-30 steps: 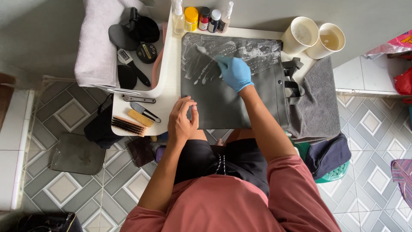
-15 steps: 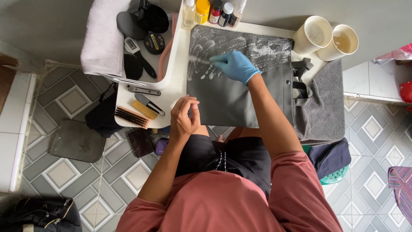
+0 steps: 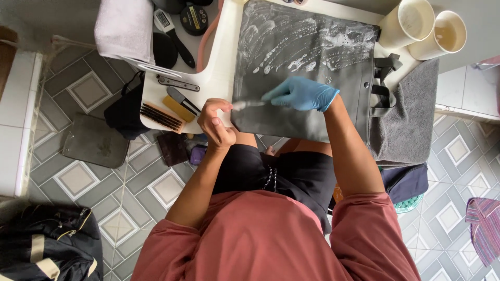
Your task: The person is cleaning the interior of a grey tote bag by applying a white foam cleaner with a small applicator and then wiping it dry with a grey microfiber cloth.
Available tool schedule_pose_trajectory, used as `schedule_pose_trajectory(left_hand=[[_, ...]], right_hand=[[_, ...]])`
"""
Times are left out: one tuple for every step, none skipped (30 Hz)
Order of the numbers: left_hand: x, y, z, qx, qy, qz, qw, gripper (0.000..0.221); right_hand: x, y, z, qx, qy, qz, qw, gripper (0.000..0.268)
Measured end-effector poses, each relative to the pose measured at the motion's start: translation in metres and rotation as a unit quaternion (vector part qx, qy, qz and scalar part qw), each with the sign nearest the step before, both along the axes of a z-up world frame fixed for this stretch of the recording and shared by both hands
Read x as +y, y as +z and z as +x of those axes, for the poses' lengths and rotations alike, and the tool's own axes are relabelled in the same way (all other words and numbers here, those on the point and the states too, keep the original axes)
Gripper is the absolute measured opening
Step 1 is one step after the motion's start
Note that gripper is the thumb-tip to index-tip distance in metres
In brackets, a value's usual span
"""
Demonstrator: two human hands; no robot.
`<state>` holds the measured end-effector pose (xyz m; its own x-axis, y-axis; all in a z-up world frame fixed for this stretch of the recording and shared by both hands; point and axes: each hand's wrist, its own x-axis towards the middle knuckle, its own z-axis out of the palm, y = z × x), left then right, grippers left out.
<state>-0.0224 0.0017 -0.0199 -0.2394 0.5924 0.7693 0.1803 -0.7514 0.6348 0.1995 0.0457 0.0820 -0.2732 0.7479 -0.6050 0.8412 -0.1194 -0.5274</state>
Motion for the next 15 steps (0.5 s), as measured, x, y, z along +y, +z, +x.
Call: schedule_pose_trajectory(left_hand=[[0.0,-0.004,0.0,0.0,0.001,-0.004,1.0,0.057],[0.0,-0.008,0.0,-0.01,-0.001,-0.009,1.0,0.057],[0.003,-0.011,0.0,-0.02,-0.002,-0.011,1.0,0.058],[0.004,-0.011,0.001,-0.02,-0.001,-0.011,1.0,0.058],[0.005,-0.011,0.0,-0.041,-0.005,-0.006,0.999,0.058],[0.006,-0.011,0.0,-0.061,-0.009,0.0,0.998,0.058],[0.005,-0.01,0.0,-0.061,-0.008,-0.002,0.998,0.058],[0.005,-0.01,0.001,-0.075,-0.013,-0.012,0.997,0.058],[0.004,-0.009,0.001,-0.091,-0.017,-0.022,0.995,0.057],[0.003,-0.008,0.002,-0.09,-0.017,-0.024,0.995,0.057],[0.002,-0.006,0.003,-0.096,-0.015,-0.041,0.994,0.056],[0.002,-0.004,0.003,-0.102,-0.013,-0.058,0.993,0.054],[0.003,-0.004,0.003,-0.101,-0.011,-0.057,0.993,0.054],[0.003,-0.003,0.002,-0.108,-0.012,-0.065,0.992,0.055],[0.002,-0.003,0.003,-0.116,-0.014,-0.074,0.99,0.055]], right_hand=[[0.006,-0.019,0.01,0.0,0.001,-0.004,1.0,0.032],[0.013,-0.038,0.02,-0.023,-0.045,0.076,0.996,0.03],[0.022,-0.055,0.03,-0.045,-0.09,0.158,0.982,0.028],[0.006,-0.035,0.019,-0.045,-0.088,0.158,0.983,0.028],[-0.01,-0.015,0.006,-0.018,-0.045,0.082,0.995,0.031],[-0.026,0.005,-0.006,0.01,-0.001,0.007,1.0,0.033],[-0.023,-0.003,-0.002,0.011,0.0,0.005,1.0,0.033],[-0.021,-0.012,0.003,0.003,-0.011,0.05,0.999,0.033],[-0.019,-0.02,0.007,-0.007,-0.022,0.094,0.995,0.033],[-0.011,-0.039,0.013,-0.006,-0.022,0.092,0.995,0.033],[-0.002,-0.056,0.018,-0.025,-0.054,0.144,0.988,0.03],[0.007,-0.074,0.024,-0.044,-0.085,0.195,0.976,0.027],[-0.004,-0.055,0.01,-0.043,-0.084,0.195,0.976,0.027],[-0.016,-0.037,-0.004,-0.004,-0.043,0.102,0.994,0.03],[-0.029,-0.019,-0.017,0.034,-0.004,0.007,0.999,0.033]])
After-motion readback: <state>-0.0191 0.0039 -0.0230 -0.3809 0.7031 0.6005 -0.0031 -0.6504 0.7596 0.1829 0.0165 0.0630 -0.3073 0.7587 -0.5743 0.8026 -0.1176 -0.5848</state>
